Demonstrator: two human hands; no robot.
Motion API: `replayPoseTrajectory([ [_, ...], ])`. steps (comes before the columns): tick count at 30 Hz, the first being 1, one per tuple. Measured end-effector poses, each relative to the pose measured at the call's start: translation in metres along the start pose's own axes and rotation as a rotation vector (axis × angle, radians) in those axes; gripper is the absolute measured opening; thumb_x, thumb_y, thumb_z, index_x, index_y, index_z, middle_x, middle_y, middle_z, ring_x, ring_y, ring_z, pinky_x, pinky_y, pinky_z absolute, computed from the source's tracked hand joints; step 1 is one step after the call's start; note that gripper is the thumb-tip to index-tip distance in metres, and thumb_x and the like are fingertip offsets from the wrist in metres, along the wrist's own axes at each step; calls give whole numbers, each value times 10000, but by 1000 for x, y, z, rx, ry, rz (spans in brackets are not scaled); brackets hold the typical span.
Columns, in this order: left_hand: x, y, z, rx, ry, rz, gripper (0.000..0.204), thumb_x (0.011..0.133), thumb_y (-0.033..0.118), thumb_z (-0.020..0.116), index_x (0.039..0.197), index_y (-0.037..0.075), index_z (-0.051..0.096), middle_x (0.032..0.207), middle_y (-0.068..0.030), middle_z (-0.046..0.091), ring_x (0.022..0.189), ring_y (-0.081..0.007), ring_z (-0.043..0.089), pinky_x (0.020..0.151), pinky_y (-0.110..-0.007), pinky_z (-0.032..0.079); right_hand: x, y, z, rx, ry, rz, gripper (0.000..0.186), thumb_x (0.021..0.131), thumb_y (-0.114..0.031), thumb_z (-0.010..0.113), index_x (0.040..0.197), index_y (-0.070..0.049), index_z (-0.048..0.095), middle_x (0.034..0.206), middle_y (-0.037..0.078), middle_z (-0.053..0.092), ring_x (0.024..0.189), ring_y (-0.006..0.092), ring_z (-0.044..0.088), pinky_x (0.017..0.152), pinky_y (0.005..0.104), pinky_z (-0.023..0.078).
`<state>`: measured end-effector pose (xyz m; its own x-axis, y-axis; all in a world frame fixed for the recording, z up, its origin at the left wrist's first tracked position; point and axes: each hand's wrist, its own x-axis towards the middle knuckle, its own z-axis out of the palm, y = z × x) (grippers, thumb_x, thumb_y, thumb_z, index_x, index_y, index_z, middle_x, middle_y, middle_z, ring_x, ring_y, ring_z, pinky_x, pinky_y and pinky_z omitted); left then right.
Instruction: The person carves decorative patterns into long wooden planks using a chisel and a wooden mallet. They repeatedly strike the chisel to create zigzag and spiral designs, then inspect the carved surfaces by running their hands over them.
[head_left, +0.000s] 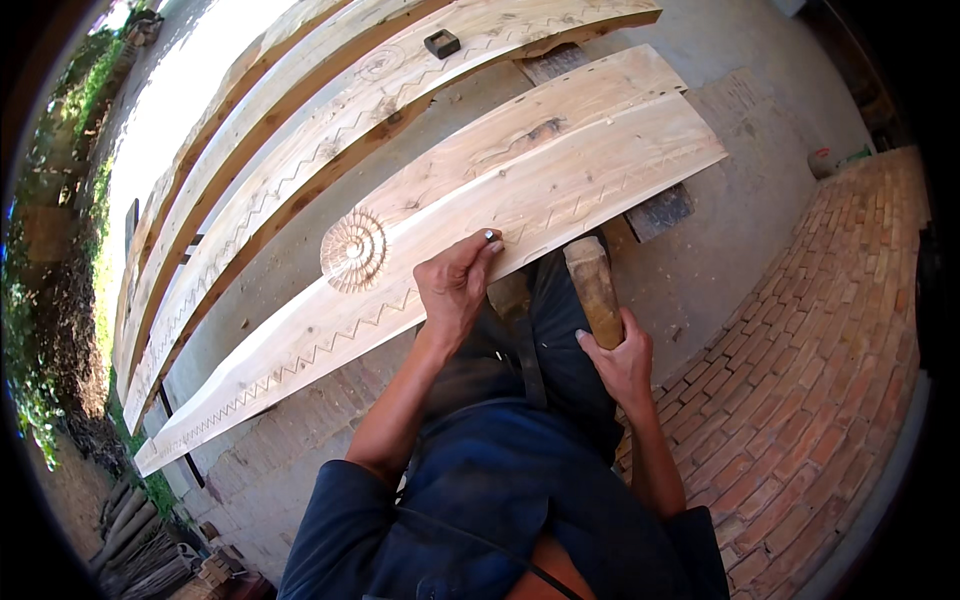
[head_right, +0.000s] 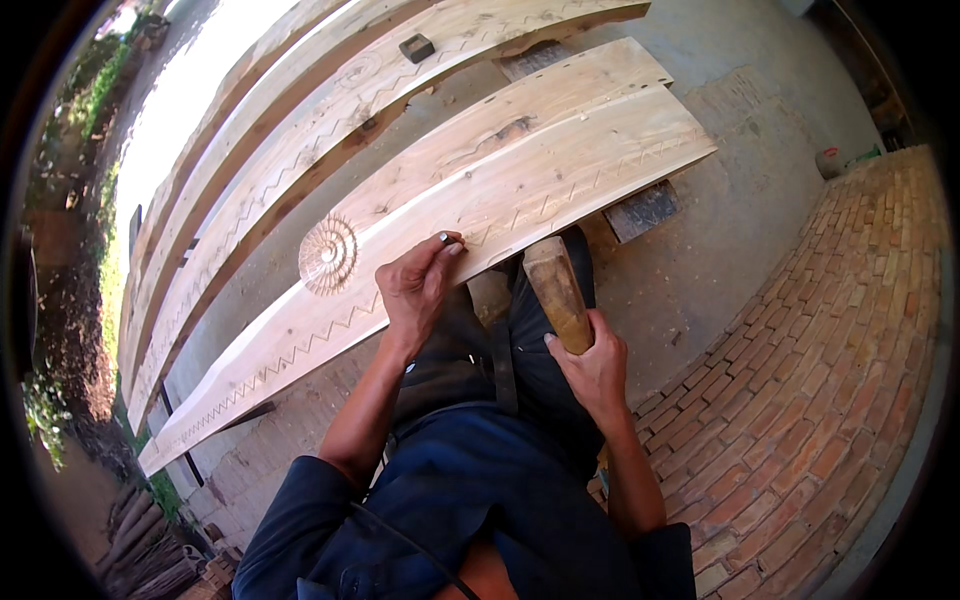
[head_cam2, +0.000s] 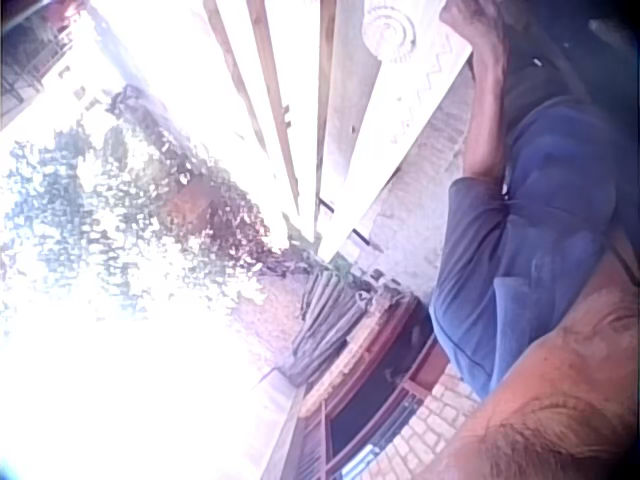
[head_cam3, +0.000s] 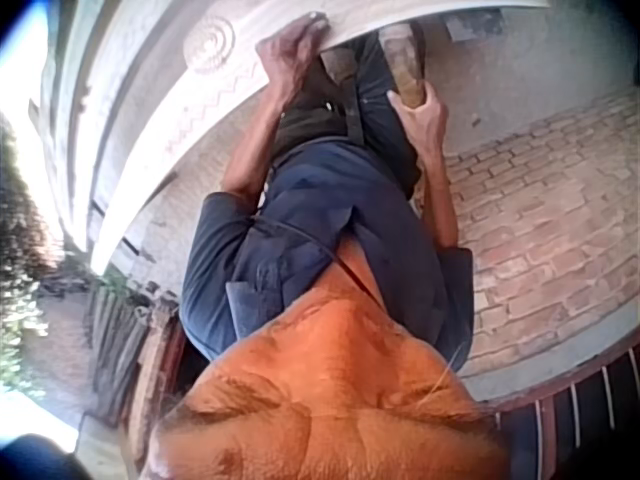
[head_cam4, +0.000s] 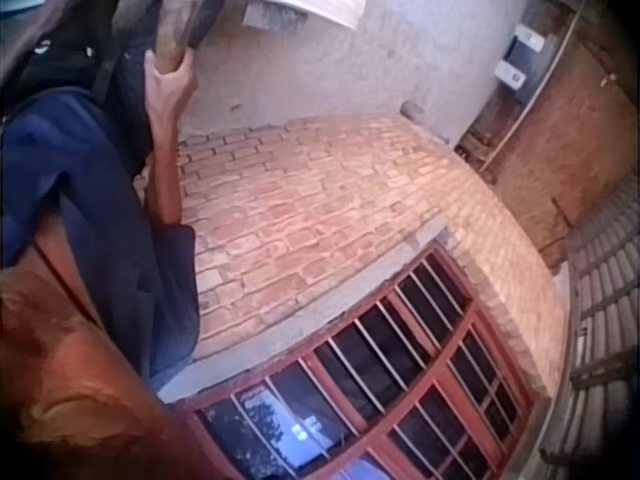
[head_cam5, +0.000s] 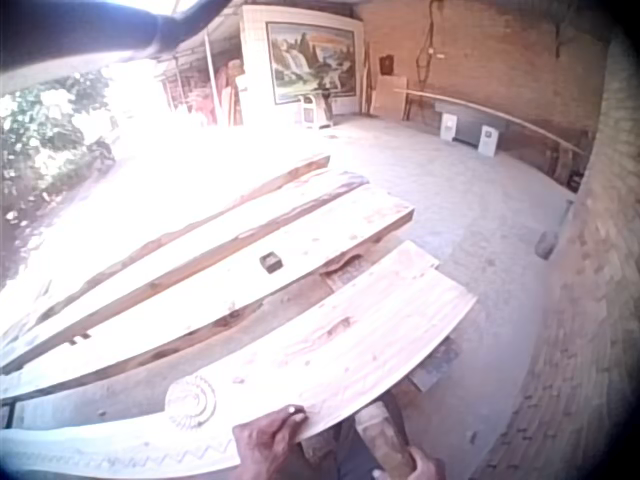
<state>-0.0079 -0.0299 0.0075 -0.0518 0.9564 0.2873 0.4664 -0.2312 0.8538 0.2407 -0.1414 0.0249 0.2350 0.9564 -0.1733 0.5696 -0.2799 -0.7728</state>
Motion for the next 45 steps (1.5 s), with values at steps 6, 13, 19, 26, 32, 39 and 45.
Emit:
replayPoseTrajectory([
  [6,0,-4,3,-37,16,24,123,989,68,795,1106,45,826,862,-105,800,787,-93,741,745,-263,573,3,-6,-2,-16,-10,-8,380,847,-226,893,1080,-8,686,916,233,757,878,440,768,776,474,585],
  [13,-2,-5,1,-27,7,34,142,996,45,771,1128,39,822,908,-118,816,821,-130,776,772,-277,589,11,-18,-2,-31,-1,-63,389,856,-220,892,1110,-22,674,924,233,754,891,463,757,781,481,585],
  [19,-1,-6,1,-13,-2,39,149,993,51,776,1134,34,820,918,-121,820,825,-154,794,769,-285,598,21,-30,-4,-58,15,-127,380,857,-193,896,1102,-15,667,884,192,731,816,340,734,764,431,575],
  [26,-2,-14,6,33,18,213,203,938,11,810,1136,53,824,995,-143,835,845,-265,824,761,-340,642,27,-45,-7,-53,32,-171,381,831,-161,911,1092,-35,663,875,187,739,830,403,769,754,447,581],
  [32,-3,-10,1,84,28,278,238,893,-24,821,1115,62,824,1026,-137,838,868,-291,827,764,-359,657,21,-121,-55,403,314,-363,215,987,13,719,1177,9,618,923,82,682,722,111,614,674,268,509],
  [39,0,-8,7,103,32,316,190,873,2,806,1045,83,792,945,-108,814,774,-287,788,681,-369,623,62,-70,-36,-639,22,-478,394,839,-15,839,1108,-58,554,872,157,691,788,403,728,682,475,567],
  [45,-11,-12,0,-30,85,133,88,975,10,762,1053,32,798,954,-96,818,792,-241,775,733,-298,601,45,-76,-58,-136,348,-404,351,833,-31,860,1095,-45,626,899,178,742,793,449,728,688,470,570],
])
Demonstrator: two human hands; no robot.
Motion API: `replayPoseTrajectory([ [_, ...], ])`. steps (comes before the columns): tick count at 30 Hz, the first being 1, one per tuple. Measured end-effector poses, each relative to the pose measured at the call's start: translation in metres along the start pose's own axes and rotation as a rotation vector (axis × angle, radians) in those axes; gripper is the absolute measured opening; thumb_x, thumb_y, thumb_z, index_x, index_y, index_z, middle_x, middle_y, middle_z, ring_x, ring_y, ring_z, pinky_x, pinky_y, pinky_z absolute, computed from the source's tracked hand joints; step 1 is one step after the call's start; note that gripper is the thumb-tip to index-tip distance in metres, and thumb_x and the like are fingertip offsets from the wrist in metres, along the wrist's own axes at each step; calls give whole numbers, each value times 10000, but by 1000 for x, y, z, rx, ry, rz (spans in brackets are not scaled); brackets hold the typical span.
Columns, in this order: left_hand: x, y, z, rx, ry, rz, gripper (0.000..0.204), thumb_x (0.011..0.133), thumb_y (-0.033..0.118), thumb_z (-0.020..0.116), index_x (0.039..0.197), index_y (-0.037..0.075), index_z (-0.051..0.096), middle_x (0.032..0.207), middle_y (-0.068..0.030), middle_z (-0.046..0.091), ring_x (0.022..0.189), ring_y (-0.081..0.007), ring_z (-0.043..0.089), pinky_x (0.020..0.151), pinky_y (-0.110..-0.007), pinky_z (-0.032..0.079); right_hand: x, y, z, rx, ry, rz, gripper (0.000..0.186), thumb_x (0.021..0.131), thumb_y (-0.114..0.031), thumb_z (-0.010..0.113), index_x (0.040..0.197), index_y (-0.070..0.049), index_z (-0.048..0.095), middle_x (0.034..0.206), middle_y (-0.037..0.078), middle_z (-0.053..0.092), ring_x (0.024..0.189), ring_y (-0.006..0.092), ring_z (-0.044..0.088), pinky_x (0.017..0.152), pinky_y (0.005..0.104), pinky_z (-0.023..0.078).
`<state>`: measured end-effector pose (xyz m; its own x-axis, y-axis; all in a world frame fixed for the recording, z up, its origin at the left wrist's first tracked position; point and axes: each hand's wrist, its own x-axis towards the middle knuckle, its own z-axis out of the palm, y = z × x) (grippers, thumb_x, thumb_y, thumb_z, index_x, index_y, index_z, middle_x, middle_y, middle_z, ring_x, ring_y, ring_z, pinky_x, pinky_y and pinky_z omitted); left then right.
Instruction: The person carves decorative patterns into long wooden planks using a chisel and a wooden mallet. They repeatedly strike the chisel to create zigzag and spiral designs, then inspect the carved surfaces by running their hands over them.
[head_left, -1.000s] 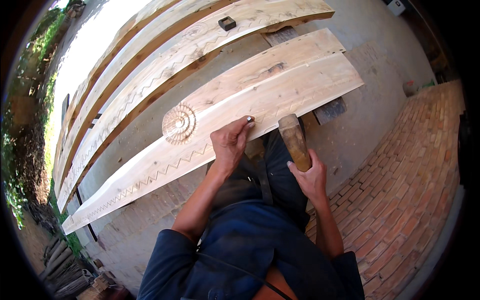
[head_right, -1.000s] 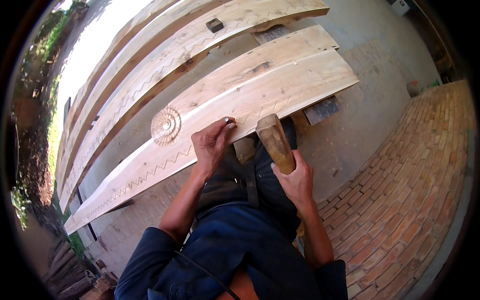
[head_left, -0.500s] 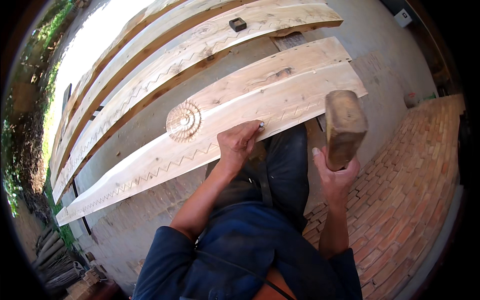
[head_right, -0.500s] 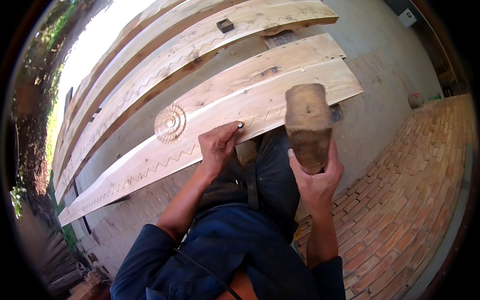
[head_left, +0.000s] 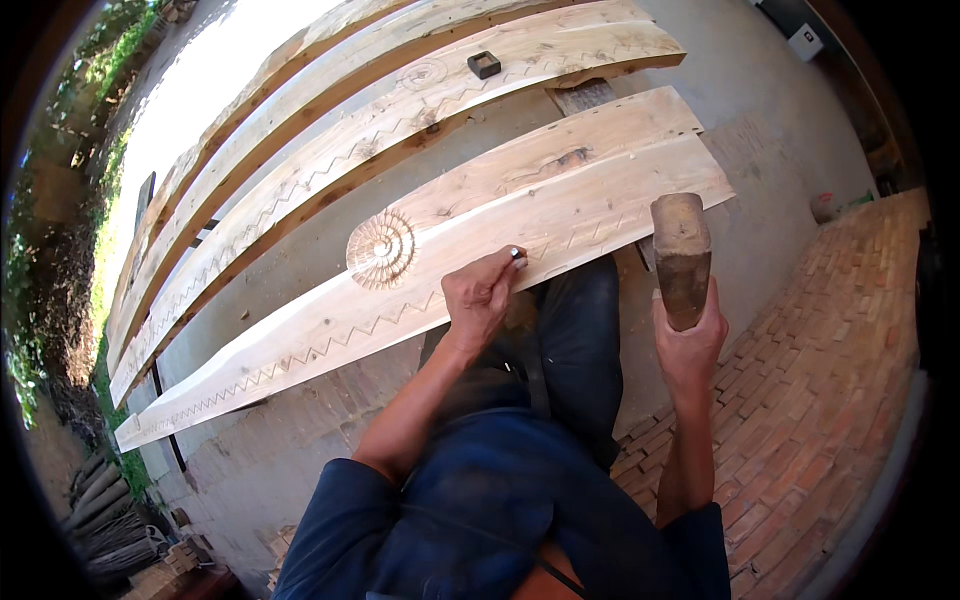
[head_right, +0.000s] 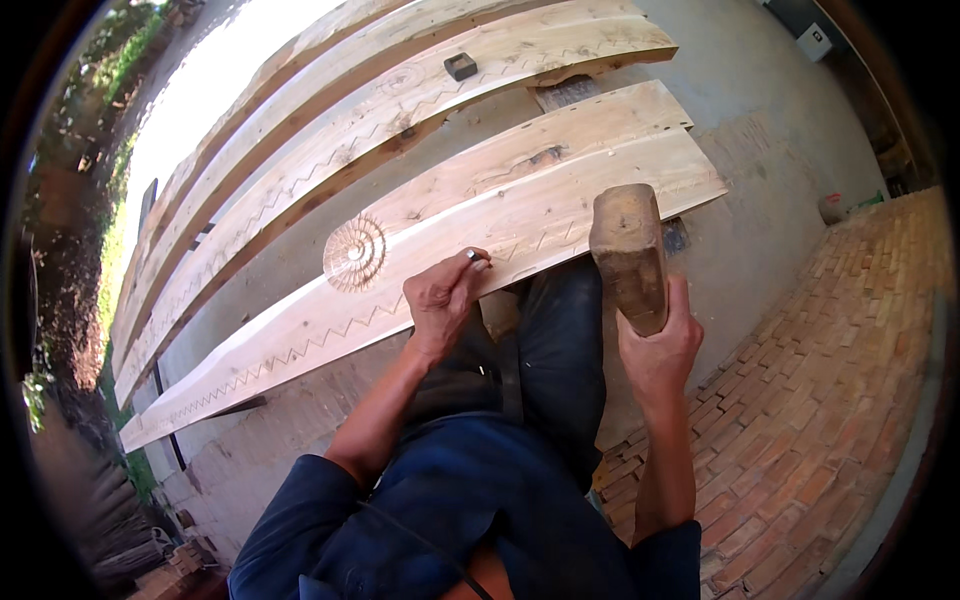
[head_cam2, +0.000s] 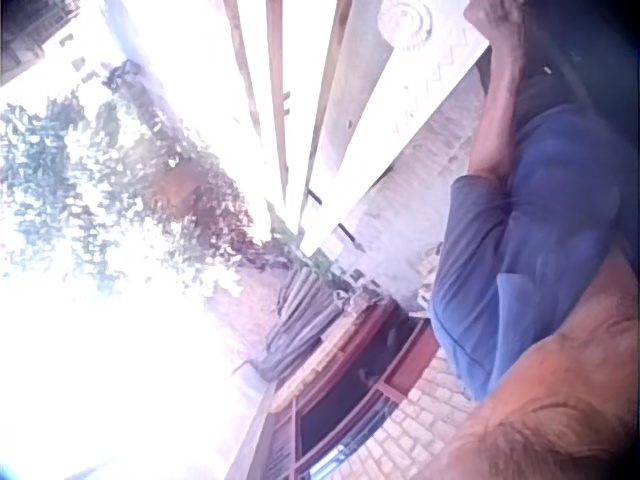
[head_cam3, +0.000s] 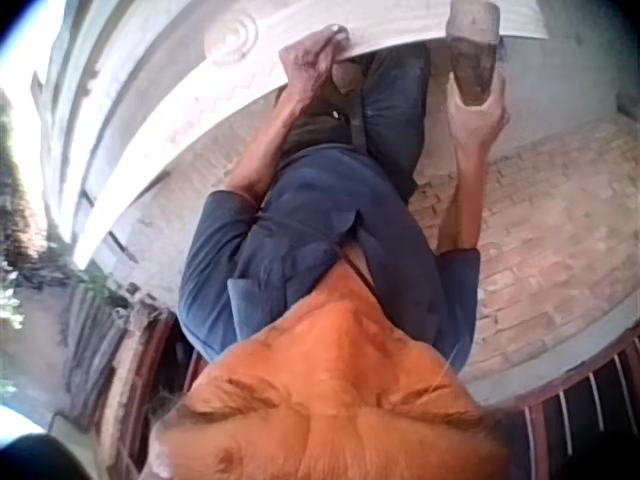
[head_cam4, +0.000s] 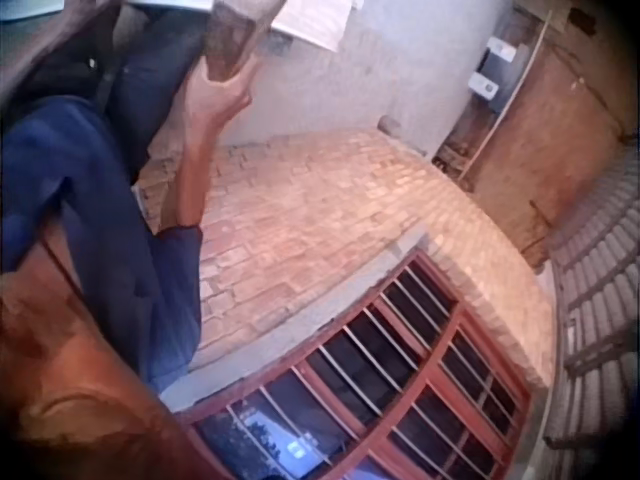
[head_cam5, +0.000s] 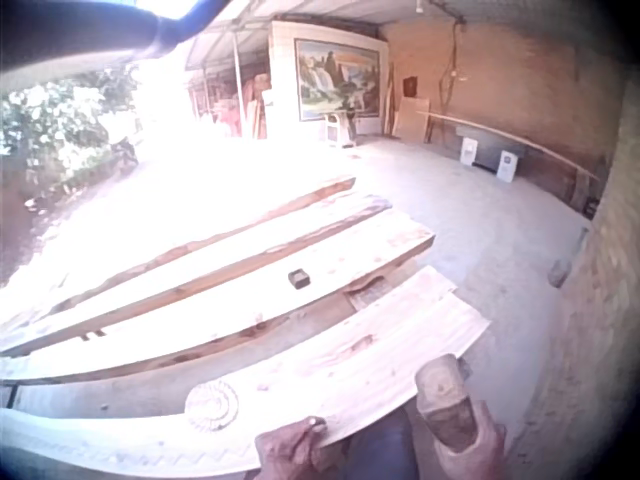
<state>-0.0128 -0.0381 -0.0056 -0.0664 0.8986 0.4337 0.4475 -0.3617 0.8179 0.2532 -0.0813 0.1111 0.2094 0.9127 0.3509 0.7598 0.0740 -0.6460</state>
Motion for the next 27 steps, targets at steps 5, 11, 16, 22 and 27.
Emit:
replayPoseTrajectory([
  [5,13,-4,-50,-335,304,-310,170,1100,80,680,1158,-45,780,999,-85,806,945,-151,747,923,-296,588,-71,18,7,562,-299,583,164,961,-88,804,964,-10,660,723,8,640,580,94,603,544,289,476],
  [11,-13,-24,-75,-35,270,-264,127,1062,51,724,1091,-50,796,941,-64,820,904,-101,737,873,-258,576,-128,53,64,690,-439,748,248,932,-147,836,986,-2,643,694,21,639,532,102,599,504,292,480],
  [16,-10,-9,-73,148,171,-227,118,1031,42,750,1090,-51,793,940,-79,830,882,-104,752,850,-259,585,-132,74,92,697,-586,713,282,953,-198,822,1007,5,635,675,38,657,518,112,625,479,293,494],
  [22,-10,-9,-68,137,182,-232,127,1016,36,753,1108,-32,807,937,-108,837,873,-127,782,824,-268,597,-123,83,103,726,-709,710,245,974,-180,795,974,-3,625,674,43,655,504,121,630,447,291,487],
  [27,-13,-8,-64,77,192,-259,129,1011,42,756,1106,-27,810,911,-109,838,844,-138,791,791,-263,595,-117,82,101,782,-875,685,209,992,-153,766,927,-11,627,673,37,635,508,128,637,450,298,500],
])
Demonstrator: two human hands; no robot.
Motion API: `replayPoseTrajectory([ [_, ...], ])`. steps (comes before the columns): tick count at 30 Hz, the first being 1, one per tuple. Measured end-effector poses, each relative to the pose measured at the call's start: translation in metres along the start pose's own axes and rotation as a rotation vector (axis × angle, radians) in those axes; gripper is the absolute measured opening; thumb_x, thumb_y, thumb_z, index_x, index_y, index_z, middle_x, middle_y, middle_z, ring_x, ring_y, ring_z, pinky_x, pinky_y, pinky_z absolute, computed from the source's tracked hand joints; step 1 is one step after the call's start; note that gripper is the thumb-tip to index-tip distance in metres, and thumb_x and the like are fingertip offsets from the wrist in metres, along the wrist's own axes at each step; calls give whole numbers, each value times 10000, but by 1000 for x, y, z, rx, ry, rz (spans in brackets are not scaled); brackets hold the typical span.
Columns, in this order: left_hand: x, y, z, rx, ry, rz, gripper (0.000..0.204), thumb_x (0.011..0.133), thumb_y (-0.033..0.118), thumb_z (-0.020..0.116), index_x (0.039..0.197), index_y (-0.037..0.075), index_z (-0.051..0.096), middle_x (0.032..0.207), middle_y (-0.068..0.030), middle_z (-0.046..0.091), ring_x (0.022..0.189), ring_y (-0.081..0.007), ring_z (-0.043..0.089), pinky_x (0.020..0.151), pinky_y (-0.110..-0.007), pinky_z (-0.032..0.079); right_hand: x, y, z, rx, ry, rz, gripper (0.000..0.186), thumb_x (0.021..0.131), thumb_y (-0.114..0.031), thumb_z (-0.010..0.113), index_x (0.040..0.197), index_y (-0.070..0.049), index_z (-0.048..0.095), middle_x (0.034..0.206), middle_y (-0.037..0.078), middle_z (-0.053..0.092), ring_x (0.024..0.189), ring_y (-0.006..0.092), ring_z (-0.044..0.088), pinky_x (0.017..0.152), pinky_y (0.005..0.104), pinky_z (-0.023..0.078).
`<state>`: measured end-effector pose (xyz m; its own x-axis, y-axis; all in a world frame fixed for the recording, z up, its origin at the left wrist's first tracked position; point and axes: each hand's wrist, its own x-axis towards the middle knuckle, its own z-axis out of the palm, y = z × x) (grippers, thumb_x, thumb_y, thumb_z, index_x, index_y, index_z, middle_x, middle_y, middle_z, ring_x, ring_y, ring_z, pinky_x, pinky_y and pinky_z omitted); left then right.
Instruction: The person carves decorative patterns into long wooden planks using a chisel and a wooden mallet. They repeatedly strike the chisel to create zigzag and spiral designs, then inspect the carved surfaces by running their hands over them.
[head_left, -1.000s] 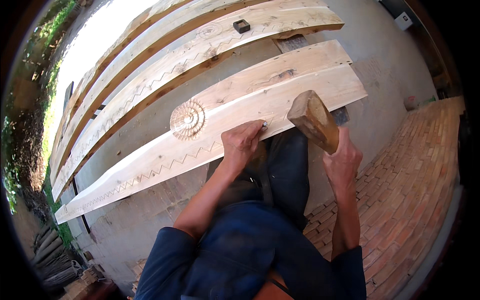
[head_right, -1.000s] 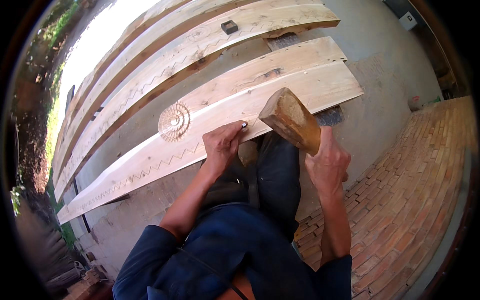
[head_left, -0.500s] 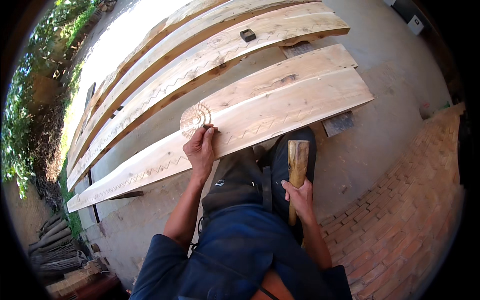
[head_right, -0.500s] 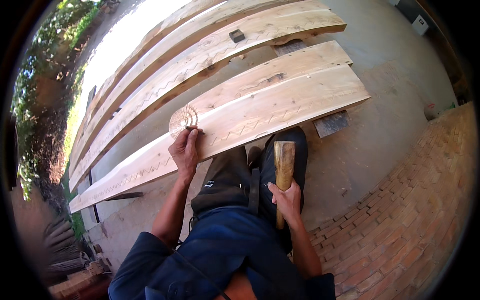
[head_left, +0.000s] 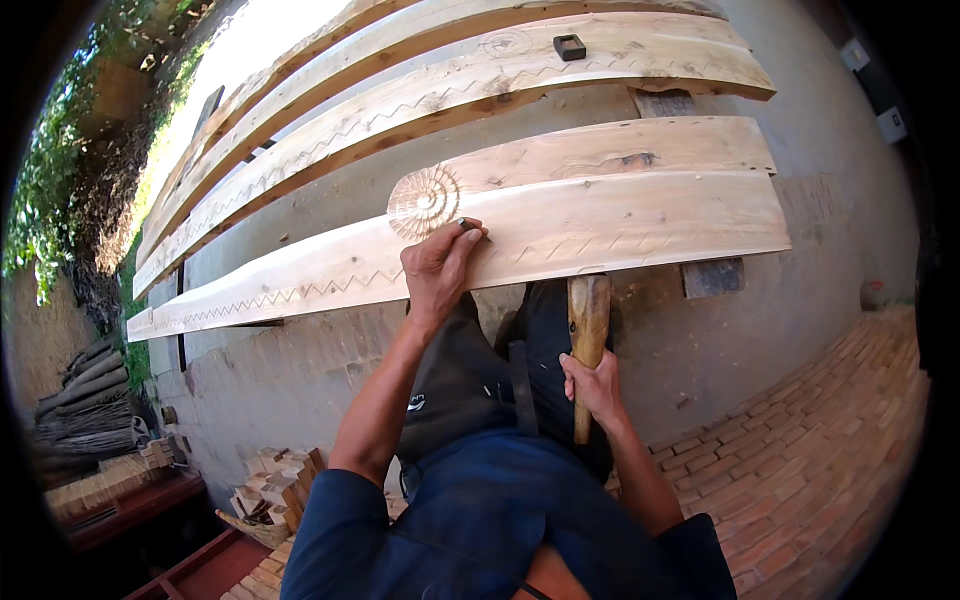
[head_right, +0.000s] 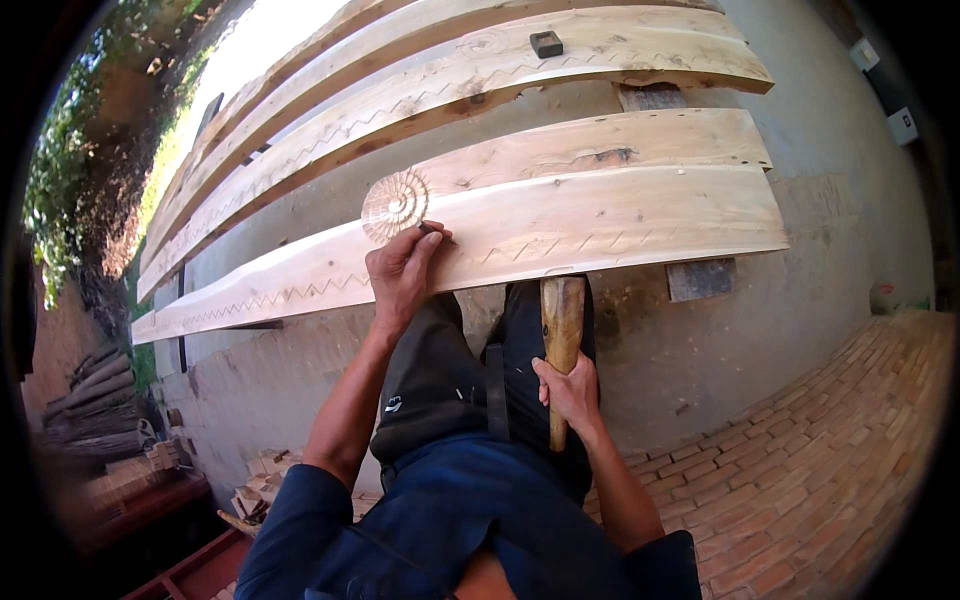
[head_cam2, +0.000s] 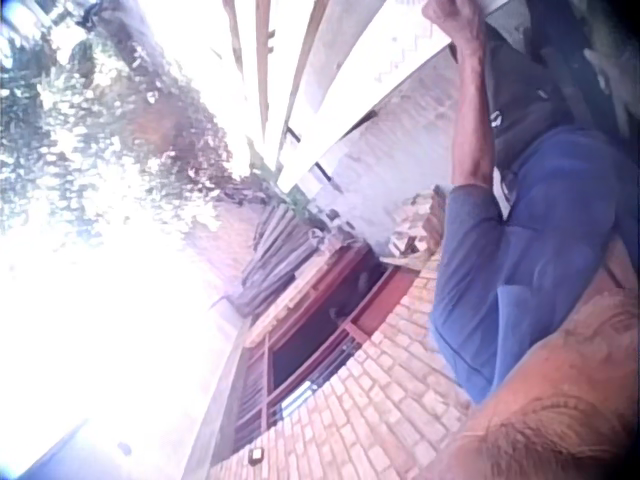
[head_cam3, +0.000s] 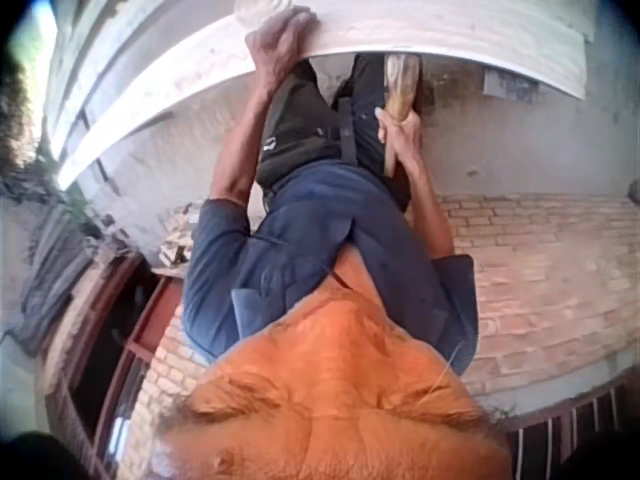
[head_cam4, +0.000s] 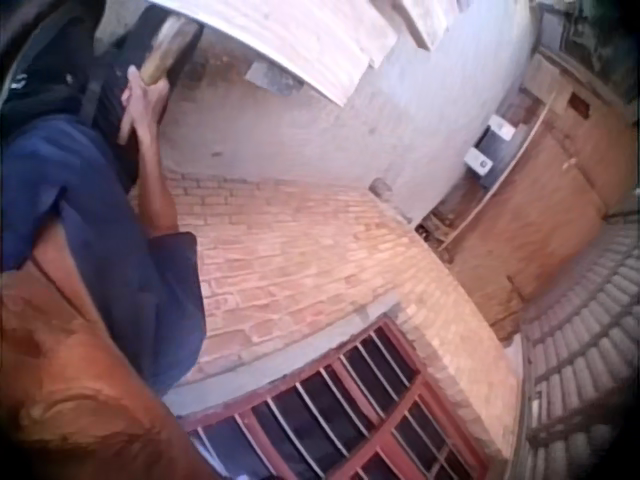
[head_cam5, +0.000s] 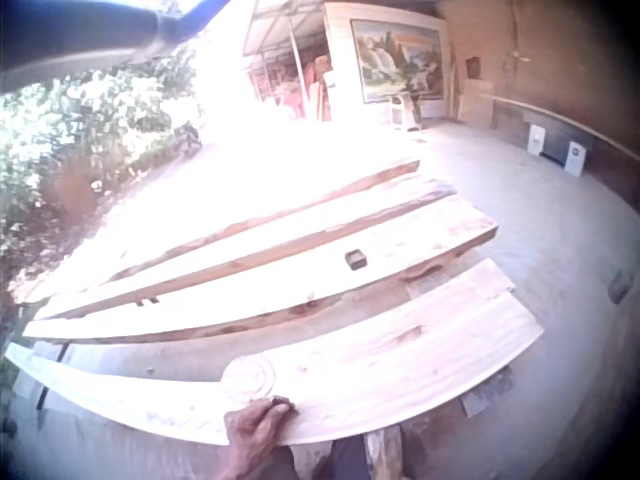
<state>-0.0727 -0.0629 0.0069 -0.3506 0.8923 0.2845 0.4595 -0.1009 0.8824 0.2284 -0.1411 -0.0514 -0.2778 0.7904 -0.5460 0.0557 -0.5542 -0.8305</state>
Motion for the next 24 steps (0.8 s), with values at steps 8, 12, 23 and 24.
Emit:
replayPoseTrajectory([
  [8,3,10,41,-89,-146,67,122,985,75,791,1088,16,816,858,-129,799,761,-160,776,703,-290,581,4,4,17,68,9,-40,221,1006,-167,753,896,-23,626,668,37,637,518,129,646,468,301,513],
  [12,2,12,37,9,-188,85,122,1010,64,756,1099,13,821,898,-89,828,826,-138,788,784,-266,598,2,6,21,-10,116,-91,227,1000,-174,764,914,-18,622,663,45,649,518,125,644,471,299,512],
  [23,-1,5,37,-40,-168,168,122,971,129,810,1071,61,825,916,-136,816,793,-285,807,710,-349,615,3,3,24,-21,125,-16,241,1002,-173,762,874,-31,615,650,37,638,517,118,641,472,292,511],
  [24,-1,3,37,-35,-171,172,119,970,129,810,1067,61,824,915,-138,815,791,-287,806,708,-350,613,3,2,24,-36,121,-15,244,1002,-172,762,867,-33,614,653,36,637,517,117,641,472,292,511],
])
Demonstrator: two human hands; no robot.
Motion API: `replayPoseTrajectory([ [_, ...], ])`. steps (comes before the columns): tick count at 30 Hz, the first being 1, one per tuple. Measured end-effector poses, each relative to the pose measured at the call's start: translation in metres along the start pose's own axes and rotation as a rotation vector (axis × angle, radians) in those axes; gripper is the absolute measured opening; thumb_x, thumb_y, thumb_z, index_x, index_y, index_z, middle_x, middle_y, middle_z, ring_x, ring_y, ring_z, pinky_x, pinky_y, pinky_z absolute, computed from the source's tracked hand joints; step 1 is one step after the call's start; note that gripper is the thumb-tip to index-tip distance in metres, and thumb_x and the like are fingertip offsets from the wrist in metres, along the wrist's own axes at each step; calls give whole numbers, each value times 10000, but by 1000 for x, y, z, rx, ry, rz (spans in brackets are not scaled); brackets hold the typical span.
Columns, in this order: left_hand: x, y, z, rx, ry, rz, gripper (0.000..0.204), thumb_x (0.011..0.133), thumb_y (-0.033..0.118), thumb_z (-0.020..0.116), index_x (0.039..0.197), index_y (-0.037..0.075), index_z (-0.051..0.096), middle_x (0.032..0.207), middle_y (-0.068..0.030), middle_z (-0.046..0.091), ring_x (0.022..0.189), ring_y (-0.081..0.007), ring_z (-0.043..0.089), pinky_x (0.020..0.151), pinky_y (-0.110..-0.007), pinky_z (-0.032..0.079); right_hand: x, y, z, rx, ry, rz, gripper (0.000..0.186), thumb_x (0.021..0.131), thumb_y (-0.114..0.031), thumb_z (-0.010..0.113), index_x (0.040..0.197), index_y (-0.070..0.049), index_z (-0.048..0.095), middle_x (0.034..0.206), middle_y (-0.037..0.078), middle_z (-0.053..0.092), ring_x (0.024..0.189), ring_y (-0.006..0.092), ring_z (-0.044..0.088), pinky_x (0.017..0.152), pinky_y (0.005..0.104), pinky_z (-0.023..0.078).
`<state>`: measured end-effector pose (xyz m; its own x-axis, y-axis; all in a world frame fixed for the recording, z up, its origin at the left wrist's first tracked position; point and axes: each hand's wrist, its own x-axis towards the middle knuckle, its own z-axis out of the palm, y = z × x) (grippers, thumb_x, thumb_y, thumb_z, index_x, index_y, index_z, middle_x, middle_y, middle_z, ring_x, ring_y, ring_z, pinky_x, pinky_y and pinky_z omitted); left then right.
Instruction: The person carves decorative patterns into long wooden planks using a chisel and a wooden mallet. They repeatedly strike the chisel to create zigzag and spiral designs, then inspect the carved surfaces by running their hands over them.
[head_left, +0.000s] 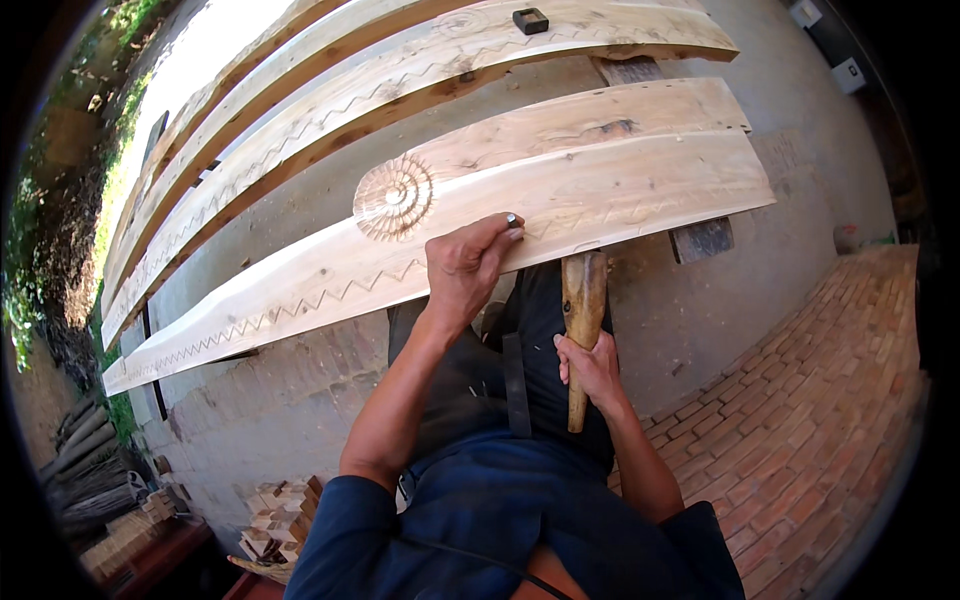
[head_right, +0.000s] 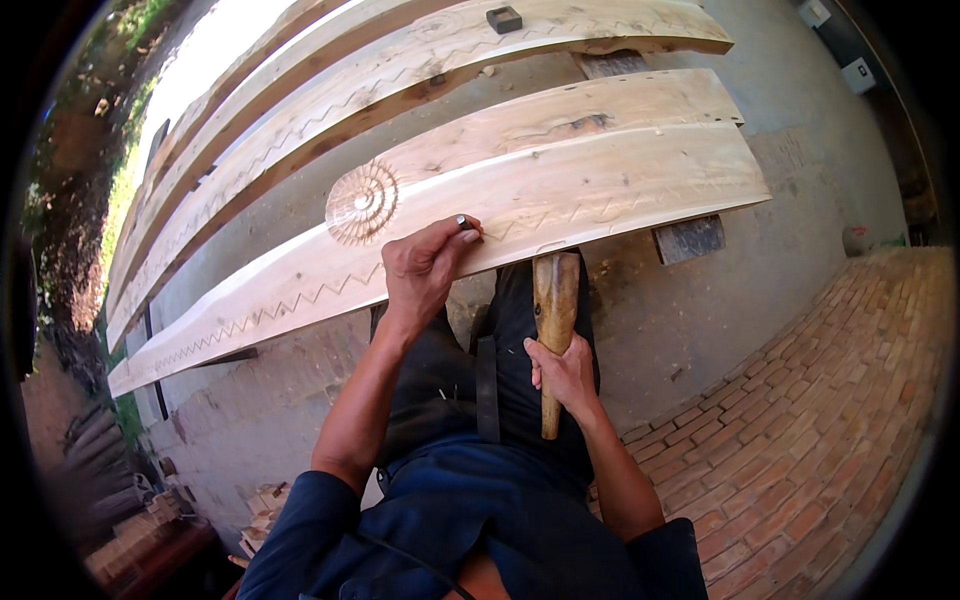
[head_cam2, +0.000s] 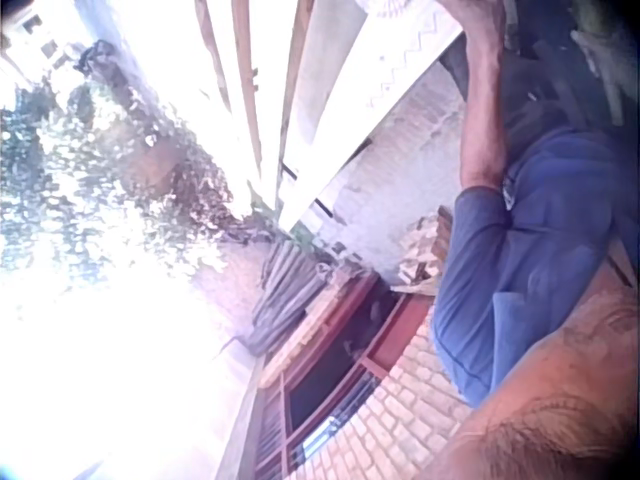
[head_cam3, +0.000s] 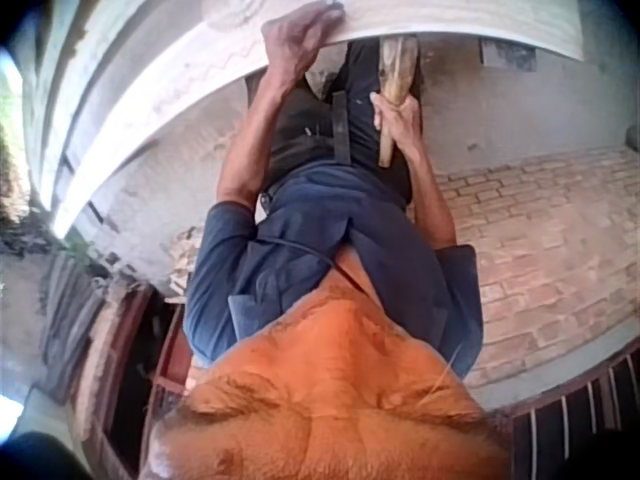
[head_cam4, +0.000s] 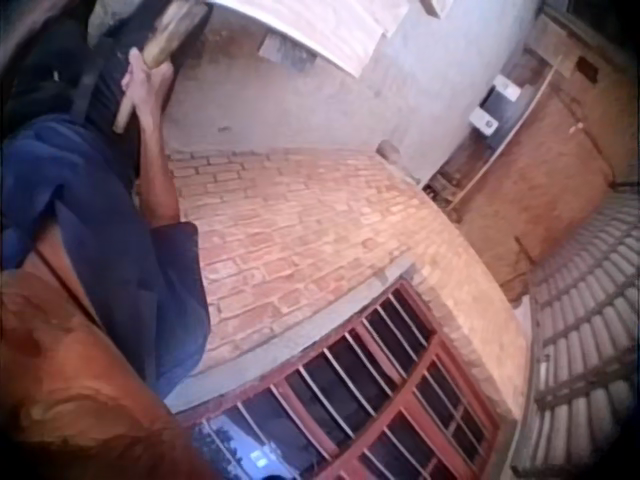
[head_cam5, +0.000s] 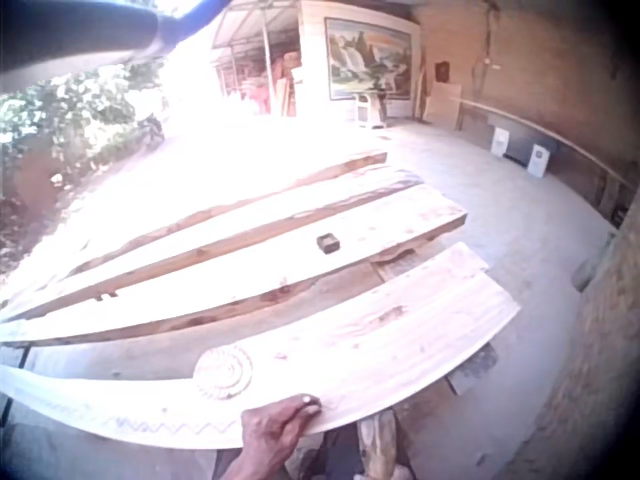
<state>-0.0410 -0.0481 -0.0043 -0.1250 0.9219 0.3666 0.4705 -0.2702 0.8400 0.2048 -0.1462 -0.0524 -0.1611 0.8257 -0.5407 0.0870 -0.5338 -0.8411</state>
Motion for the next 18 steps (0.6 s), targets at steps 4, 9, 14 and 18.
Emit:
replayPoseTrajectory([
  [4,2,2,-2,22,-21,9,106,970,127,808,1053,62,820,906,-141,808,785,-296,801,703,-351,609,0,4,0,13,33,-12,241,1000,-178,763,874,-34,616,668,31,636,519,121,641,469,294,510],
  [9,1,2,-2,32,-15,24,97,966,111,802,1050,65,817,901,-141,803,785,-304,795,698,-352,607,-3,3,-2,34,32,-29,229,992,-174,772,947,-10,619,691,38,651,531,119,645,478,289,510],
  [14,-2,-3,1,117,-21,130,143,942,72,833,1081,47,815,959,-121,829,838,-265,820,758,-334,637,-33,-5,7,-101,394,-161,204,954,-105,804,991,-2,633,738,55,698,564,132,667,531,301,535],
  [18,-1,-1,2,91,9,185,152,930,67,842,1078,56,808,977,-117,829,851,-294,816,758,-350,644,-32,-71,-19,-316,562,-550,182,919,-21,840,988,11,674,809,42,718,665,122,683,611,300,551],
])
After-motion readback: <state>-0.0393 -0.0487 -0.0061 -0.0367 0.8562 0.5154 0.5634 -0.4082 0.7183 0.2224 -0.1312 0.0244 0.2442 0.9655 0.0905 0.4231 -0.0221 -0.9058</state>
